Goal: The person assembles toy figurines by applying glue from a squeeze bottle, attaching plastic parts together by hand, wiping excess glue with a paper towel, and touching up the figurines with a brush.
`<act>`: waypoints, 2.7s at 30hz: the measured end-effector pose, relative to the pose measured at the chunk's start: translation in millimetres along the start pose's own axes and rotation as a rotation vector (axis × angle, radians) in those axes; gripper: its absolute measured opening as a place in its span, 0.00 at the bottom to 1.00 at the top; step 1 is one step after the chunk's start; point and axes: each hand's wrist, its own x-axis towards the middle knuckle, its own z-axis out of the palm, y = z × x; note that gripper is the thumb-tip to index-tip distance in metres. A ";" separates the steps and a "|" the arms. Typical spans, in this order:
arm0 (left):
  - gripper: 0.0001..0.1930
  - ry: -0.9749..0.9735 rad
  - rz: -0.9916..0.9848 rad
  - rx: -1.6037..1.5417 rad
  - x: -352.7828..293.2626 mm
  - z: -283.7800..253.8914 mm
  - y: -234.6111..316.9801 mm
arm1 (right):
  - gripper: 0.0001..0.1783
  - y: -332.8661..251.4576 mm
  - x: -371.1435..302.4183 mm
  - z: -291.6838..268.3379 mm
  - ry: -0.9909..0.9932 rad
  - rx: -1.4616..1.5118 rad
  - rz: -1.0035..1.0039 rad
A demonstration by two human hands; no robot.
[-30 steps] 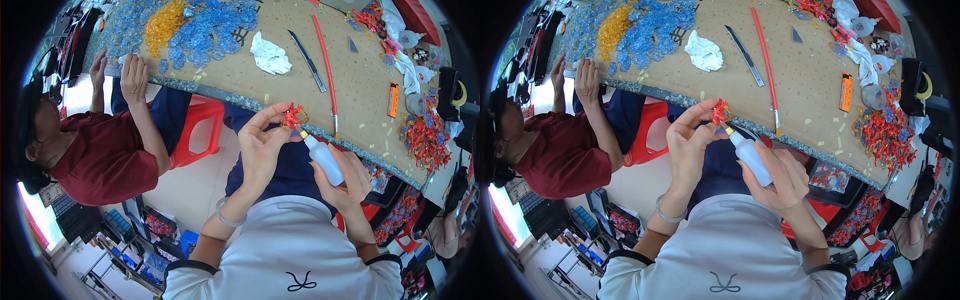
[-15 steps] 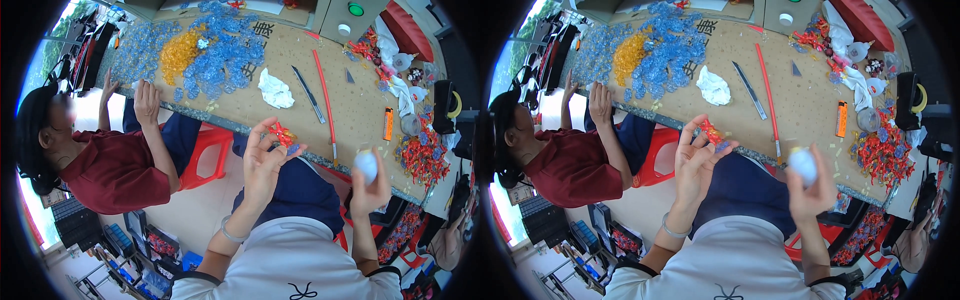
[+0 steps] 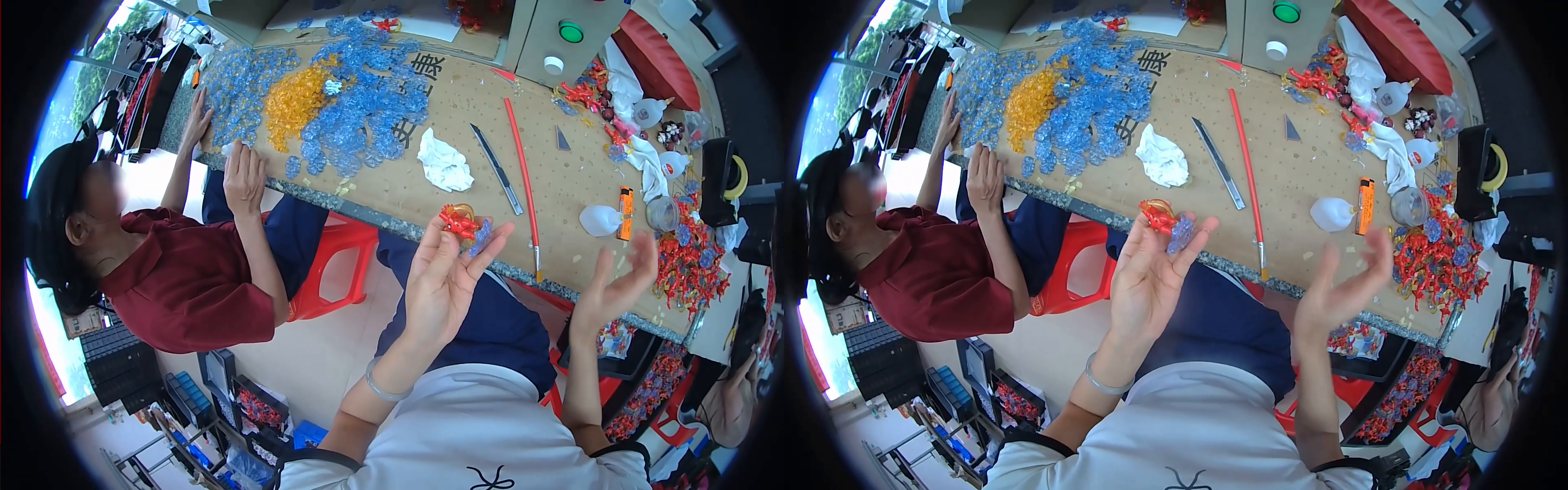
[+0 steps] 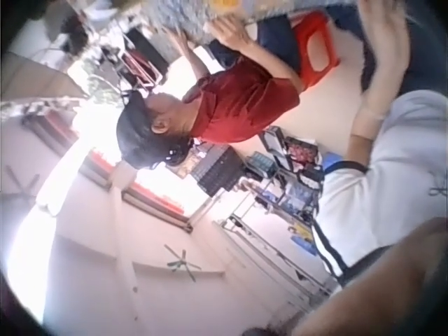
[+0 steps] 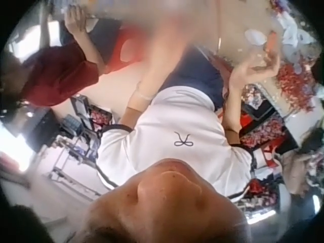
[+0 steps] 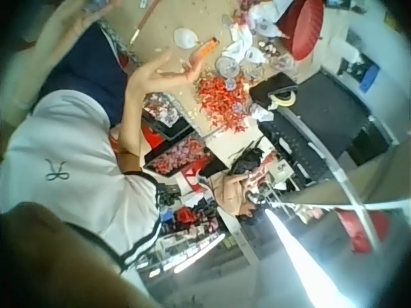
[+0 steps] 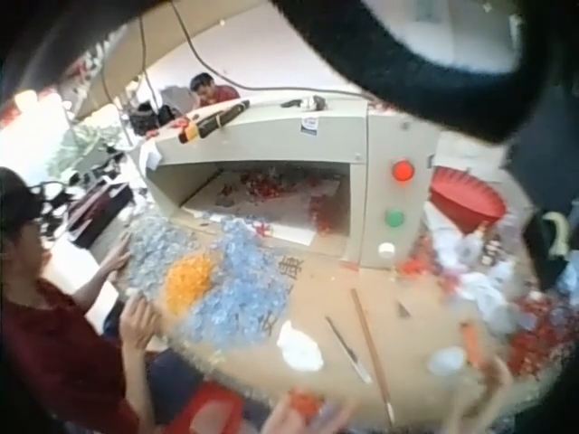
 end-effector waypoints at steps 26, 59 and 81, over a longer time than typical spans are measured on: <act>0.05 0.169 0.459 1.111 -7.3 11.6 -1.8 | 0.12 -57.3 31.3 35.9 -0.516 0.613 -0.156; 0.03 0.097 0.349 1.093 -8.5 16.1 13.4 | 0.14 -68.6 29.4 27.0 -0.494 0.436 -0.397; 0.05 -0.012 0.346 1.173 -6.1 17.8 21.9 | 0.13 -72.9 36.1 17.3 -0.508 0.422 -0.421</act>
